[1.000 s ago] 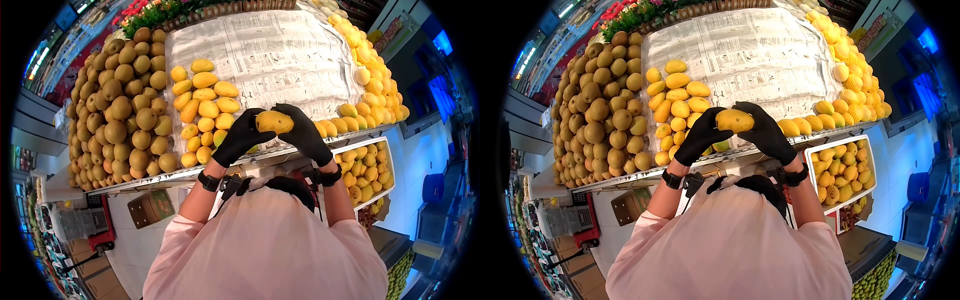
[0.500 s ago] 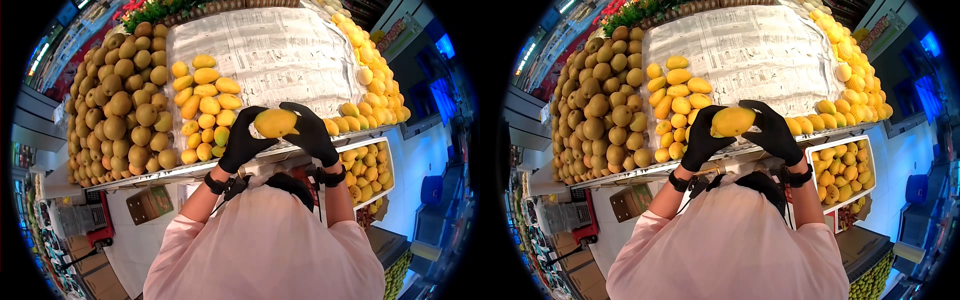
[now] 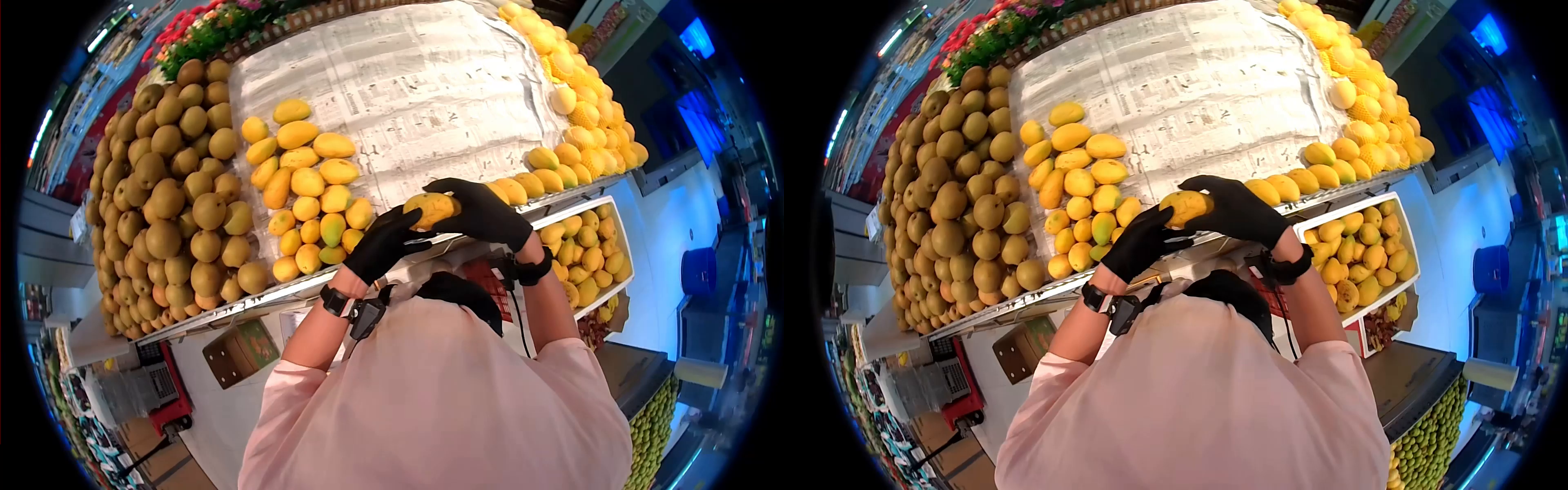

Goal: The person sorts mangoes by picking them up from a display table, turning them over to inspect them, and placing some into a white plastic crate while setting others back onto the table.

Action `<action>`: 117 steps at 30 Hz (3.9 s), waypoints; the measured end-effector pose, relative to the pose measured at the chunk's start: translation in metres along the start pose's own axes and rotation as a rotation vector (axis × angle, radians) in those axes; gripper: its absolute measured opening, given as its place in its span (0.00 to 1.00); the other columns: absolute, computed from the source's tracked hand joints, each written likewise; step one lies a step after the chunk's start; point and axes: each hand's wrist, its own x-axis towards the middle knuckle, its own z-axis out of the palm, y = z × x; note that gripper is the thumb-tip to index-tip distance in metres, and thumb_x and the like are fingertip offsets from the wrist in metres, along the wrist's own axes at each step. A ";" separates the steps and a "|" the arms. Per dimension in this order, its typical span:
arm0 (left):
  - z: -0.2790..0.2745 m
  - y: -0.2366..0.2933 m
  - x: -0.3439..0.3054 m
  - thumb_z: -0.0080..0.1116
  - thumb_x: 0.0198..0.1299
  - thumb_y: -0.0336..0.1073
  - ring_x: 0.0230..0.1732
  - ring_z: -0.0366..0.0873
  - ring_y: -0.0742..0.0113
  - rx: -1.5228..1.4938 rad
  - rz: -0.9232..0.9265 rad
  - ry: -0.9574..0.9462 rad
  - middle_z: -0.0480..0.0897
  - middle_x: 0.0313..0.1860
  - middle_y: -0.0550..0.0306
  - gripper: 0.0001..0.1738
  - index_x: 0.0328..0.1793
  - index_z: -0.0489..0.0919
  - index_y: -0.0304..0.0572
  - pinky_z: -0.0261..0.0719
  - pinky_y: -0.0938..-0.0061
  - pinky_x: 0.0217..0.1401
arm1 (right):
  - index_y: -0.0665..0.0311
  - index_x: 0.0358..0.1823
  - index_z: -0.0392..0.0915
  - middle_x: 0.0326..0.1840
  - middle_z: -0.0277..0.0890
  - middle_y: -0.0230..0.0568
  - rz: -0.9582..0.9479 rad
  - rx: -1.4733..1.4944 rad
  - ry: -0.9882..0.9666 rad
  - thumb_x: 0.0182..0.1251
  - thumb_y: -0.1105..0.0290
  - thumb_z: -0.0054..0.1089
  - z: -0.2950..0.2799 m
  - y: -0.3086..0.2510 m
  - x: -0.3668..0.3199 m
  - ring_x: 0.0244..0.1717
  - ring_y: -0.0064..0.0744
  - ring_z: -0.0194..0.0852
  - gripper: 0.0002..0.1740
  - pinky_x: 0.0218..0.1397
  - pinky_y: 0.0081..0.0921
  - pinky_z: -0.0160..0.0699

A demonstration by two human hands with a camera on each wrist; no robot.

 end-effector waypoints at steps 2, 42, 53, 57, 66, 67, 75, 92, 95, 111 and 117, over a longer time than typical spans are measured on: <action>-0.003 -0.003 0.007 0.49 0.72 0.44 0.58 0.78 0.57 0.050 0.034 -0.015 0.76 0.60 0.49 0.25 0.68 0.67 0.36 0.76 0.64 0.63 | 0.65 0.60 0.73 0.51 0.81 0.46 -0.060 0.038 0.048 0.55 0.67 0.72 -0.002 0.011 -0.002 0.51 0.33 0.80 0.31 0.55 0.29 0.77; -0.008 0.002 0.052 0.37 0.74 0.54 0.49 0.79 0.49 -0.276 0.166 0.256 0.81 0.44 0.43 0.28 0.60 0.72 0.34 0.76 0.57 0.61 | 0.69 0.31 0.84 0.28 0.82 0.53 0.823 -0.507 0.525 0.50 0.45 0.67 -0.175 0.268 0.051 0.33 0.48 0.83 0.28 0.41 0.37 0.81; -0.022 0.007 0.055 0.37 0.75 0.52 0.41 0.77 0.54 -0.286 0.226 0.189 0.78 0.37 0.47 0.25 0.51 0.73 0.35 0.75 0.58 0.59 | 0.66 0.22 0.81 0.11 0.76 0.41 0.804 -0.381 0.863 0.65 0.51 0.55 -0.201 0.218 -0.007 0.10 0.34 0.75 0.25 0.22 0.30 0.76; -0.033 0.003 0.055 0.40 0.74 0.46 0.28 0.68 0.67 -0.307 0.247 0.228 0.69 0.24 0.60 0.19 0.32 0.69 0.46 0.70 0.72 0.38 | 0.67 0.29 0.81 0.18 0.78 0.40 0.711 -0.163 0.984 0.63 0.60 0.59 -0.191 0.215 -0.042 0.14 0.30 0.77 0.15 0.16 0.26 0.70; -0.052 -0.007 0.045 0.42 0.73 0.42 0.18 0.53 0.76 -0.393 0.181 0.197 0.53 0.16 0.70 0.21 0.23 0.58 0.55 0.54 0.78 0.23 | 0.68 0.36 0.80 0.20 0.76 0.35 0.591 0.195 0.941 0.63 0.62 0.62 -0.110 0.193 -0.089 0.14 0.24 0.71 0.14 0.14 0.22 0.65; -0.055 -0.008 0.044 0.41 0.74 0.43 0.18 0.54 0.75 -0.376 0.157 0.201 0.54 0.16 0.69 0.21 0.23 0.59 0.55 0.54 0.78 0.23 | 0.69 0.37 0.80 0.20 0.75 0.35 0.555 0.190 0.945 0.65 0.62 0.61 -0.103 0.192 -0.089 0.15 0.23 0.72 0.14 0.15 0.21 0.65; -0.074 -0.006 0.008 0.44 0.71 0.33 0.32 0.72 0.69 0.133 0.567 0.403 0.74 0.31 0.59 0.07 0.44 0.73 0.40 0.72 0.75 0.36 | 0.68 0.49 0.78 0.30 0.79 0.38 0.315 0.348 0.766 0.65 0.74 0.53 -0.074 0.159 -0.054 0.20 0.22 0.73 0.13 0.18 0.18 0.68; -0.130 -0.030 -0.108 0.50 0.68 0.37 0.31 0.71 0.72 -0.517 0.690 0.751 0.76 0.34 0.62 0.09 0.51 0.75 0.47 0.69 0.82 0.29 | 0.66 0.45 0.79 0.32 0.81 0.33 0.091 0.045 0.030 0.63 0.67 0.64 0.073 0.101 0.068 0.32 0.21 0.75 0.12 0.38 0.23 0.76; -0.134 -0.036 -0.110 0.46 0.70 0.38 0.32 0.70 0.71 -0.512 0.706 0.722 0.76 0.35 0.61 0.11 0.53 0.75 0.46 0.69 0.81 0.31 | 0.63 0.44 0.80 0.34 0.82 0.39 0.038 -0.025 0.016 0.64 0.67 0.62 0.067 0.099 0.081 0.33 0.31 0.79 0.11 0.40 0.27 0.77; -0.123 -0.033 -0.119 0.48 0.69 0.40 0.31 0.73 0.72 -0.549 0.791 0.809 0.75 0.31 0.64 0.08 0.47 0.75 0.48 0.70 0.81 0.36 | 0.66 0.60 0.71 0.59 0.75 0.55 -0.012 -0.523 -0.025 0.52 0.46 0.69 0.073 0.072 0.284 0.60 0.50 0.74 0.41 0.62 0.36 0.73; -0.118 -0.039 -0.146 0.50 0.68 0.40 0.32 0.70 0.73 -0.621 0.826 0.929 0.74 0.32 0.64 0.09 0.48 0.75 0.47 0.69 0.81 0.33 | 0.69 0.59 0.71 0.58 0.75 0.56 0.112 -0.553 -0.128 0.46 0.41 0.71 0.096 0.055 0.321 0.60 0.49 0.75 0.47 0.60 0.36 0.75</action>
